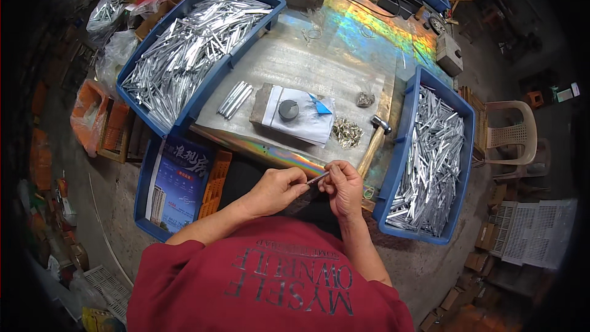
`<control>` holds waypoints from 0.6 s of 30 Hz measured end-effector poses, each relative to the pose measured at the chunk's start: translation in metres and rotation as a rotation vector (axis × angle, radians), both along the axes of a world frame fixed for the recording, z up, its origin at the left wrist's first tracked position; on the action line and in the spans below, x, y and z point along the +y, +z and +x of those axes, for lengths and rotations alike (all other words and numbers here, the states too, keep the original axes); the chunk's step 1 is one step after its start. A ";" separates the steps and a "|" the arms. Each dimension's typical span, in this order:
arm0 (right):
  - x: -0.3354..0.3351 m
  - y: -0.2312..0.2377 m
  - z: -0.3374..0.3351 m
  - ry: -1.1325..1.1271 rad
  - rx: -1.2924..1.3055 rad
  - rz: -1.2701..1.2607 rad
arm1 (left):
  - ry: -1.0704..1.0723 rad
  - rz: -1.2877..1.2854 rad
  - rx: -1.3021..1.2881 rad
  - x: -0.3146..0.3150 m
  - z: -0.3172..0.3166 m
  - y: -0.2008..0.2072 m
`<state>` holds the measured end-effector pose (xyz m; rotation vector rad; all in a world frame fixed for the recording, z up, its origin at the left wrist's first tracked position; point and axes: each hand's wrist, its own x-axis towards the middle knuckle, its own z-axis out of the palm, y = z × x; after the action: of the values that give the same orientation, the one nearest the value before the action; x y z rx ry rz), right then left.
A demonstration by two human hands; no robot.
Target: The person puts on eyeglasses, picks up metal strips from a container, and assembles them with small metal pins by hand and with a hammer on a metal block.
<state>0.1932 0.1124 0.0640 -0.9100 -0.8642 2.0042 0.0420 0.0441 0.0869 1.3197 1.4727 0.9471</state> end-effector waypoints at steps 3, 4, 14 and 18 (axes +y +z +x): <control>0.002 0.000 -0.001 -0.017 -0.009 -0.014 | -0.005 -0.065 -0.186 -0.001 0.000 -0.015; 0.003 -0.001 -0.001 -0.024 0.002 -0.011 | 0.005 -0.103 -0.357 -0.002 0.000 -0.020; 0.005 -0.009 0.001 -0.035 0.025 -0.023 | -0.032 -0.293 -0.542 0.003 -0.007 -0.010; 0.005 -0.012 0.003 -0.025 0.014 -0.013 | -0.046 -0.287 -0.547 0.003 -0.005 -0.016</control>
<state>0.1957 0.1175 0.0524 -0.9087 -0.8288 1.9952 0.0368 0.0474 0.0706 0.7979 1.0964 0.9320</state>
